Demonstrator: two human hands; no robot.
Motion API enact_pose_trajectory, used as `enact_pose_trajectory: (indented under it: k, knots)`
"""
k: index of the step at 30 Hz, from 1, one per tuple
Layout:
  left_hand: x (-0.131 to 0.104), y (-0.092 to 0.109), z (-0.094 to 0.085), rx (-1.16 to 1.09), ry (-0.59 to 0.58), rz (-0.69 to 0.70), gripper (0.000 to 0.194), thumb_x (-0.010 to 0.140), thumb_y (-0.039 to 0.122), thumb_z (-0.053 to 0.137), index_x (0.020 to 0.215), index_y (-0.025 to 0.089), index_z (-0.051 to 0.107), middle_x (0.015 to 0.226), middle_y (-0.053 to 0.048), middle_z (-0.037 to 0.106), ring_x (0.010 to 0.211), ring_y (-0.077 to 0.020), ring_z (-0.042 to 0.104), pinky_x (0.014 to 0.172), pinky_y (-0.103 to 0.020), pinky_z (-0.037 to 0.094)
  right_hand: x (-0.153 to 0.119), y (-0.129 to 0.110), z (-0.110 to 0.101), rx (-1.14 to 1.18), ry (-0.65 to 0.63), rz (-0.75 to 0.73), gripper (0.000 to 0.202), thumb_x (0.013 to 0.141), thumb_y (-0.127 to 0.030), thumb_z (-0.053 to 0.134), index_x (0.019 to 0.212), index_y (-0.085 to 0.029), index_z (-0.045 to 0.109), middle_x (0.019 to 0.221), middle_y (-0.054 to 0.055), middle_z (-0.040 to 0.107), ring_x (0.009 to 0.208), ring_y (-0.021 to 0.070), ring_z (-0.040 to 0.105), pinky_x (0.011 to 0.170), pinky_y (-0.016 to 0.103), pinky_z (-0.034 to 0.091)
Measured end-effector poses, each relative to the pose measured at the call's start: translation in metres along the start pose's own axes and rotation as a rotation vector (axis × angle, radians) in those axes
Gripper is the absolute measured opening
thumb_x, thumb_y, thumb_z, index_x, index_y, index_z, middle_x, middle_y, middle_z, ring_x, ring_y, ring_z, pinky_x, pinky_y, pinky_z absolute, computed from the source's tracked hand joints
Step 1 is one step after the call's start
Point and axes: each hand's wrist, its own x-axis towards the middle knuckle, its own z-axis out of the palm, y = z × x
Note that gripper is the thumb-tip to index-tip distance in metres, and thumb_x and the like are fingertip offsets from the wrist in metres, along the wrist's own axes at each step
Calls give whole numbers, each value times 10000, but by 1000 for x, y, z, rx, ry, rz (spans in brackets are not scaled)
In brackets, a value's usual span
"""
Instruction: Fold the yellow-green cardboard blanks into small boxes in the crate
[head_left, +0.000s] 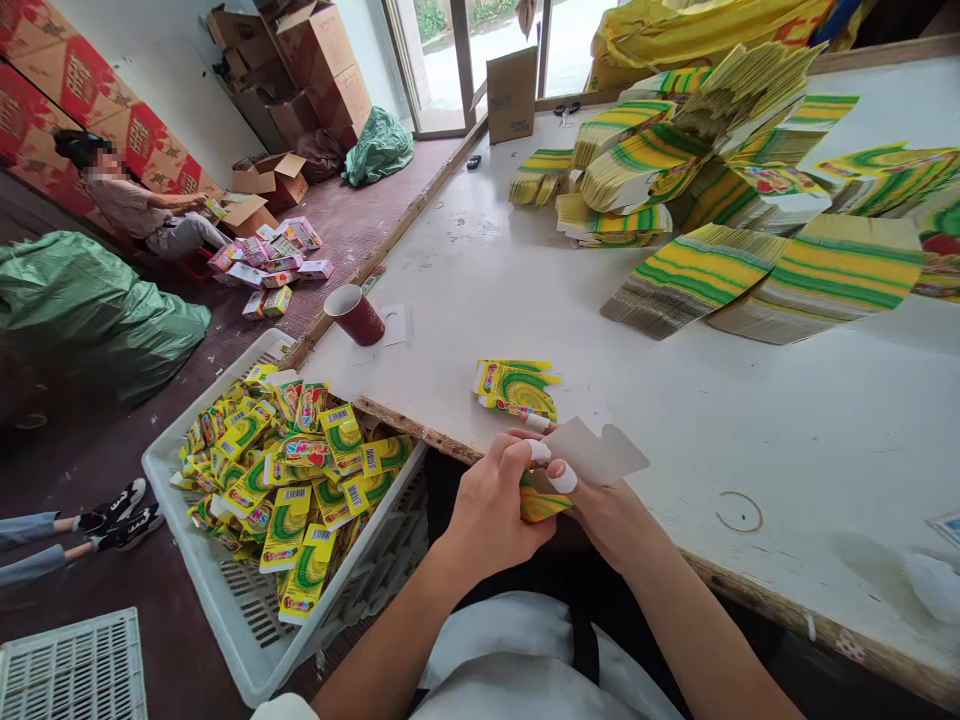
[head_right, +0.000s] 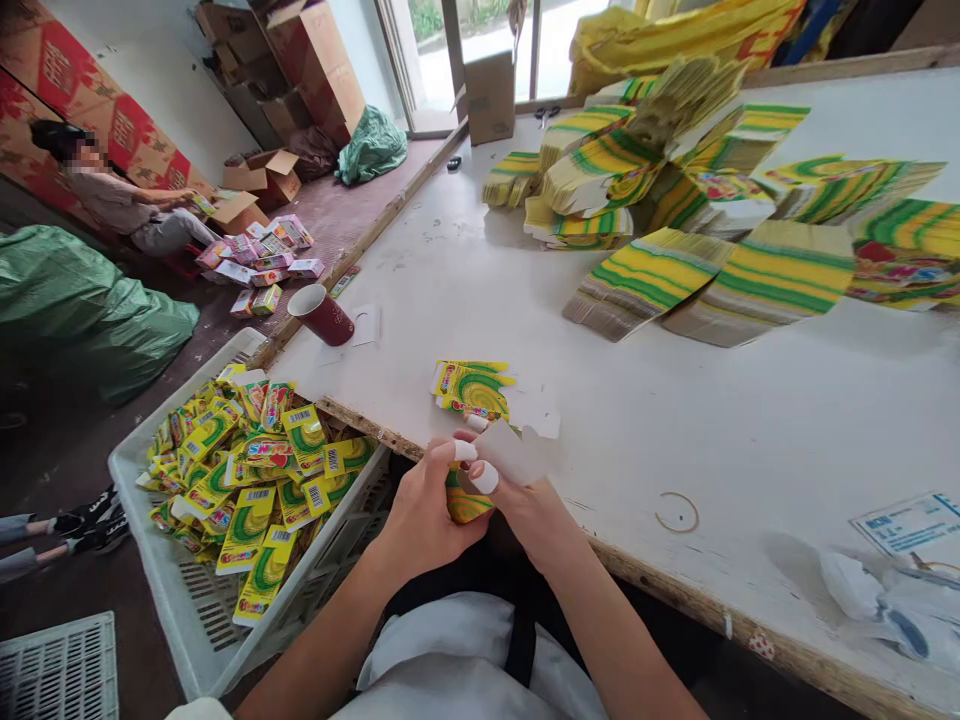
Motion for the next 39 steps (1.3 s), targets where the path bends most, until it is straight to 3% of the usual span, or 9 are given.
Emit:
enact_pose_trajectory:
  k: [3, 8, 11, 15, 26, 29, 33, 35, 39]
  knots:
    - [6, -2, 1, 2, -60, -105, 583, 660, 141, 729, 1188, 281, 523, 993, -44, 676, 826, -250, 668, 735, -349, 510, -4, 4, 3, -239, 58, -161, 678, 841, -727, 557, 1315, -245, 604, 1402, 133, 613, 1299, 333, 566, 1067, 508, 483]
    - [16, -2, 7, -162, 15, -108, 500, 697, 103, 665, 1166, 255, 583, 1169, -122, 651, 1096, -307, 635, 961, -429, 482, -9, 12, 10, -564, 56, -495, 473, 975, -185, 465, 1436, -275, 513, 1527, 110, 498, 1392, 246, 494, 1104, 439, 467]
    - [14, -2, 4, -144, 121, -158, 559, 634, 105, 731, 1157, 240, 587, 1216, -132, 619, 1161, -330, 591, 1023, -469, 440, -4, 15, 4, -560, 86, -584, 506, 947, -70, 436, 1368, -310, 582, 1466, 90, 572, 1340, 218, 555, 1070, 407, 507]
    - [6, -1, -11, 24, 158, -287, 529, 556, 115, 770, 1053, 239, 638, 1029, -75, 678, 1020, -327, 623, 958, -484, 454, -1, 17, -5, -611, 120, -600, 456, 947, -125, 512, 1365, -295, 578, 1506, 114, 526, 1331, 240, 565, 1026, 401, 544]
    - [11, 12, -39, -56, 72, -227, 507, 476, 194, 876, 957, 270, 737, 852, -34, 748, 791, -261, 662, 762, -332, 494, -2, -10, -20, -686, -224, -537, 251, 868, -87, 545, 993, -251, 689, 1550, 135, 457, 1341, 287, 549, 989, 427, 543]
    - [11, 14, -37, 16, 86, -164, 466, 519, 171, 843, 959, 279, 732, 820, -22, 738, 766, -250, 659, 759, -328, 508, -4, -8, -12, -673, -147, -504, 271, 867, -134, 590, 1116, -240, 611, 1567, 172, 407, 1418, 311, 451, 1053, 485, 492]
    - [5, 5, -33, -80, 88, -220, 468, 528, 194, 879, 965, 252, 720, 887, -37, 744, 819, -241, 673, 764, -310, 532, -1, 6, -1, -586, -140, -429, 708, 915, -343, 614, 1504, -227, 238, 1597, 211, 316, 1465, 314, 365, 1084, 520, 464]
    - [3, -6, -38, -327, 233, -264, 419, 577, 264, 894, 949, 236, 703, 901, -30, 743, 783, -195, 678, 708, -259, 541, 6, 11, -3, -557, -79, -412, 710, 937, -389, 576, 1522, -238, 204, 1552, 193, 397, 1378, 302, 487, 1041, 499, 504]
    - [4, -29, -66, -1035, 853, -277, 656, 686, 668, 747, 1146, 218, 619, 1053, -75, 732, 870, -189, 711, 699, -251, 584, 33, 19, -18, -908, 298, -411, 462, 893, -317, 588, 1330, -204, 488, 1280, 170, 636, 1138, 339, 620, 948, 534, 522]
